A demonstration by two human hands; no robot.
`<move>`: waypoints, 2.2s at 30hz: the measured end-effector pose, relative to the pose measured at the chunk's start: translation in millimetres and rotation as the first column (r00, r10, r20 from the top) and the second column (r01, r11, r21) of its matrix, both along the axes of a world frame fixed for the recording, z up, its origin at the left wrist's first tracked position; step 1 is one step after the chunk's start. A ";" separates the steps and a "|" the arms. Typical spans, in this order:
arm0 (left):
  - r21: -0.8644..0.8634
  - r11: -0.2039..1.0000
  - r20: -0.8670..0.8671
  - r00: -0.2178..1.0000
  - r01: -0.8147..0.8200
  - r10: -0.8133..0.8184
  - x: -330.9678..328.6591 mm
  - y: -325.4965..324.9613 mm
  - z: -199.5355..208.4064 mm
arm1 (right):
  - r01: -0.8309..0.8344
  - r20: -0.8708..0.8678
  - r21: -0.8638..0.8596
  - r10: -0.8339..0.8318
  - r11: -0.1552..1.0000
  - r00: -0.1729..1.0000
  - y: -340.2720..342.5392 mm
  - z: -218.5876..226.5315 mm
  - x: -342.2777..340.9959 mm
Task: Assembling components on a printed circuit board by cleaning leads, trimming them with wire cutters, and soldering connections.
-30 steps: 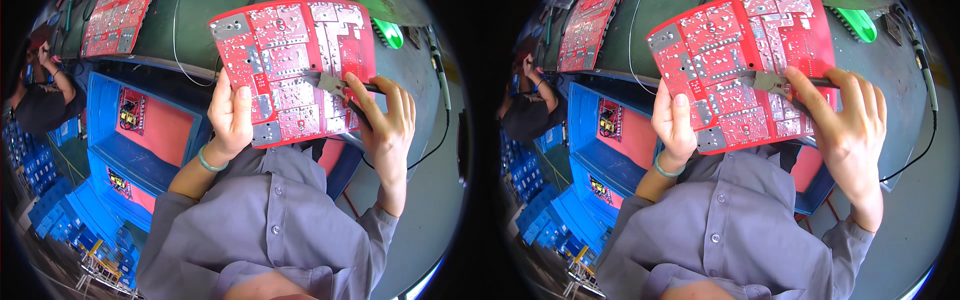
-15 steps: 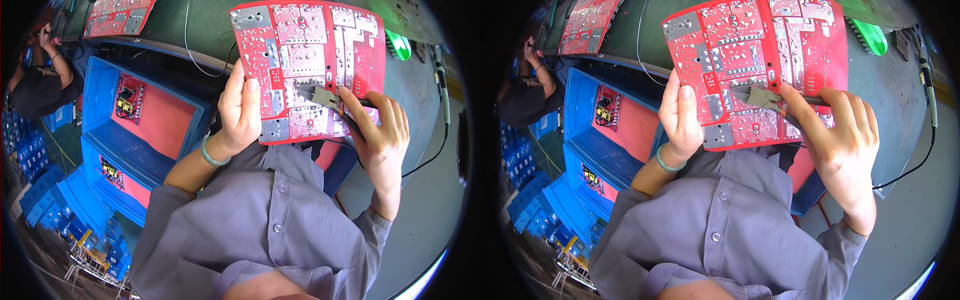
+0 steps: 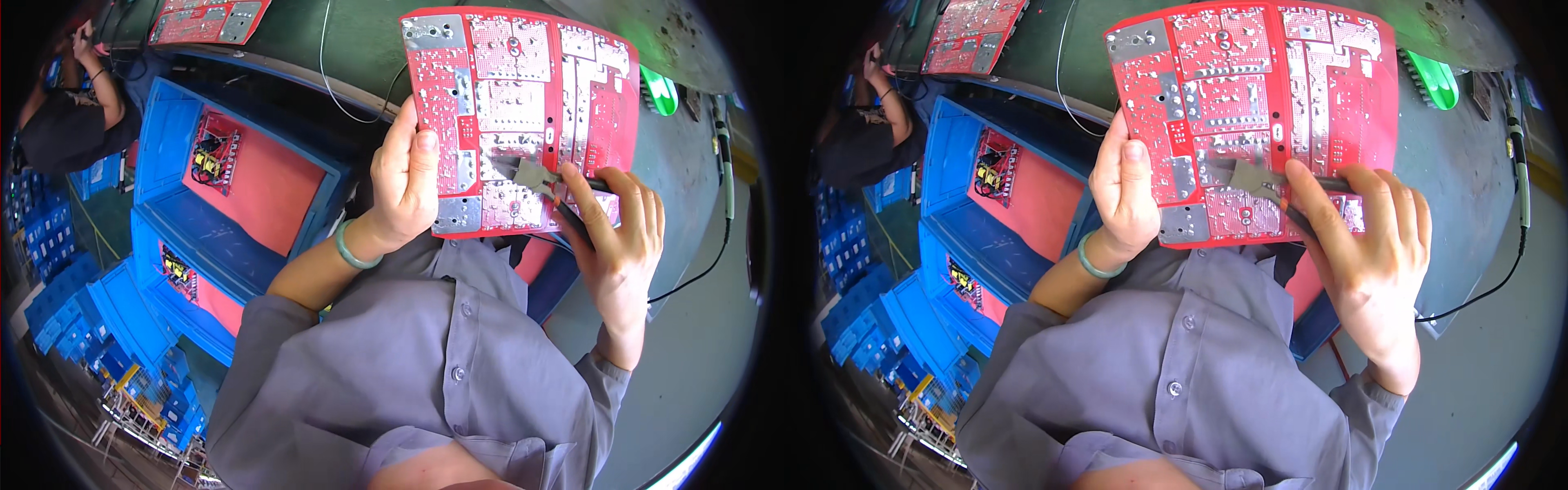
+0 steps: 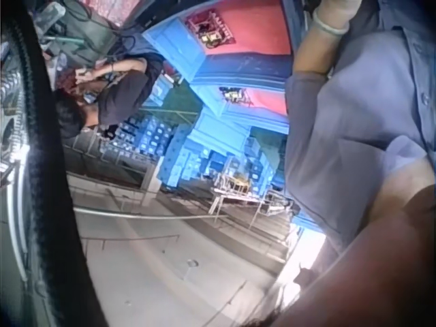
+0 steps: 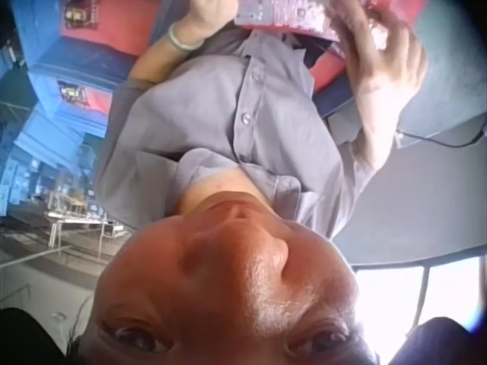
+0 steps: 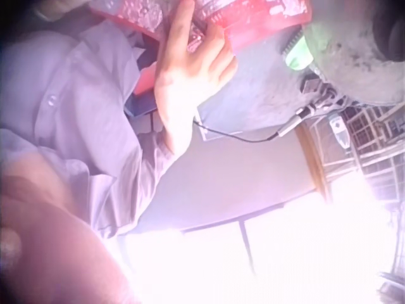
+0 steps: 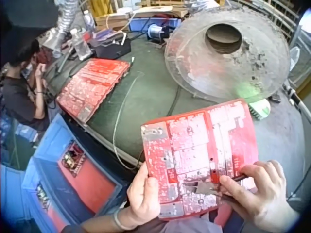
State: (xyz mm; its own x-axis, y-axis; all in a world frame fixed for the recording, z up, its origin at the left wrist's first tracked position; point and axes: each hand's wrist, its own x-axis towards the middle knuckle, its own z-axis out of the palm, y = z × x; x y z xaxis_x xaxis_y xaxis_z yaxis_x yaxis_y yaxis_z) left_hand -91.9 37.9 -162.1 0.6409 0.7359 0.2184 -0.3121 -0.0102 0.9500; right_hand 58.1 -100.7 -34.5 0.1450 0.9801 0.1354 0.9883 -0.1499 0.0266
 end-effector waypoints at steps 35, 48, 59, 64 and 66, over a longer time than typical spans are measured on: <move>0.022 0.997 0.045 0.997 -0.070 0.069 8.1 -1.0 3.7 | 0.048 0.543 -0.163 0.049 0.986 0.838 47.3 39.6 -28.5; 0.035 0.997 0.033 0.997 -0.066 0.065 6.9 1.7 4.3 | 0.186 0.442 -0.256 -0.056 0.949 0.895 49.9 37.6 -35.0; 0.014 0.997 0.070 0.995 -0.078 0.077 12.3 4.5 5.7 | 0.252 0.268 -0.248 -0.184 0.935 0.946 72.0 41.4 -39.3; 0.013 0.994 0.068 0.992 -0.105 0.104 12.8 -0.7 8.7 | -0.329 -0.159 0.060 0.334 0.942 0.929 76.7 27.8 31.2; 0.017 0.997 0.024 0.997 -0.079 0.079 5.1 -4.0 9.7 | -0.272 -0.179 -0.063 0.257 0.960 0.950 72.2 31.5 29.8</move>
State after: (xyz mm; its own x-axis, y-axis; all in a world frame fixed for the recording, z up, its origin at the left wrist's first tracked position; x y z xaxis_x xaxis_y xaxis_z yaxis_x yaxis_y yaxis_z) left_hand -86.8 34.0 -152.4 0.5754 0.7800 0.2461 -0.3318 -0.0524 0.9419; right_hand 87.9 -28.5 -3.0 -0.1073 0.9932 0.0450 0.9835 0.1127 -0.1416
